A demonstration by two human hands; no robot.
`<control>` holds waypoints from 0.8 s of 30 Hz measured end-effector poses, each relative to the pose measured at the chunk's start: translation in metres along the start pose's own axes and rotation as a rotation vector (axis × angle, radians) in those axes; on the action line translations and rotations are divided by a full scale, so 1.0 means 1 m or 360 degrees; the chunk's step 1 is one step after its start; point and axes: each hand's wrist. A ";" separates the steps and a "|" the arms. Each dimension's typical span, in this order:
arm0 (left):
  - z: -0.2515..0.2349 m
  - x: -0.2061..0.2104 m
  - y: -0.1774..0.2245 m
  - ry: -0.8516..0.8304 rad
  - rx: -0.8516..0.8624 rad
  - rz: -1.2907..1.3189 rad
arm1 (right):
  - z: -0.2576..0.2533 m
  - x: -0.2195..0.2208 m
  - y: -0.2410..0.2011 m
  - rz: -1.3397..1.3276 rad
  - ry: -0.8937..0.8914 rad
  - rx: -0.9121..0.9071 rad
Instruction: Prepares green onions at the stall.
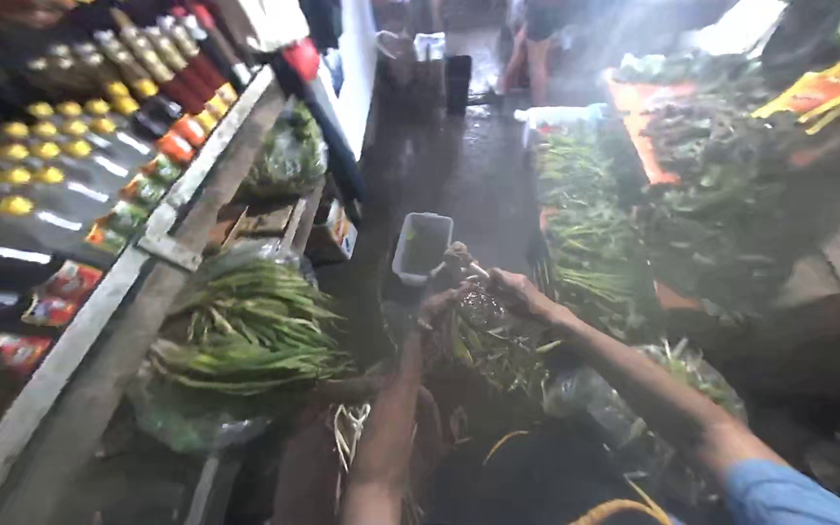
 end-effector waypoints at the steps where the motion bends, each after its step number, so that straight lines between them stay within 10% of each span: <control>1: -0.004 0.009 0.010 -0.0070 -0.0021 -0.0155 | 0.005 -0.011 0.009 0.0024 0.0030 0.0050; 12: -0.044 0.010 0.056 -0.0315 0.0049 -0.1427 | 0.104 -0.129 0.141 0.0145 0.0620 0.0421; 18: -0.050 0.084 0.055 -0.0384 -0.0142 -0.1608 | 0.125 -0.179 0.090 -0.0805 0.0706 0.0847; 24: -0.049 0.169 0.022 -0.0659 0.0149 -0.1180 | 0.113 -0.155 0.055 -0.1038 0.0940 0.0544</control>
Point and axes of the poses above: each hand's wrist, its own z-axis away from the middle knuckle, its own x-axis out of the palm, y = z × x, and after that the axes turned 12 degrees about z, right-handed
